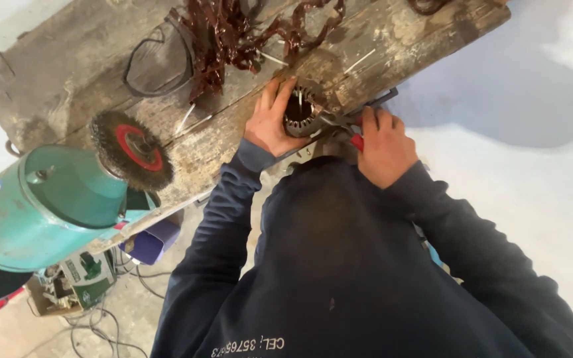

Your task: The person works at a wooden workbench in an electromechanical workshop, using pliers and a screwdriver to pull and strip copper wire out of motor armatures and stator housings. They collect the extracted wire pieces into a bundle and at the end carry the gathered copper wire away from the bench.

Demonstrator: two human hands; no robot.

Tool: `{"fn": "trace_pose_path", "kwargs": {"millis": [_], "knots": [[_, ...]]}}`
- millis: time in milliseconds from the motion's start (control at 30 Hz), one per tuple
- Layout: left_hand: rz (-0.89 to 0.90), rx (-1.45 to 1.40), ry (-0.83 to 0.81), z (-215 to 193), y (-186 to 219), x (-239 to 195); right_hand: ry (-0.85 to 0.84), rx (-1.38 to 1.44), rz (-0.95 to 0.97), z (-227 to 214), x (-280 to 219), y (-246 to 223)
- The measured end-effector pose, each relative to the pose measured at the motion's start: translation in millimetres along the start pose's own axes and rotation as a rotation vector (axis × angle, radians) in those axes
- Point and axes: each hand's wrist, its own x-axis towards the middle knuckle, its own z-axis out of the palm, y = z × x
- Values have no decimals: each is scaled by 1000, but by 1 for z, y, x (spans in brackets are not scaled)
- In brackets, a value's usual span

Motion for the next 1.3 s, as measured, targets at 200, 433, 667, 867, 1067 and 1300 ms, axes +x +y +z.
{"fn": "trace_pose_path", "kwargs": {"millis": [200, 433, 667, 867, 1067, 1300], "knots": [[-73, 80, -13, -2, 7, 4, 146, -124, -144, 14, 8, 0], [-149, 165, 56, 19, 16, -10, 160, -202, -92, -4, 13, -16], [-209, 130, 284, 27, 22, -13, 107, -208, -213, 11, 40, -3], [-225, 56, 285, 24, 18, -16, -56, -83, -296, 4, 55, 13], [-261, 19, 245, 24, 16, -21, -88, -191, -389, -14, 64, 2], [-269, 24, 240, 24, 17, -19, -149, -159, -378, -20, 66, 10]]}}
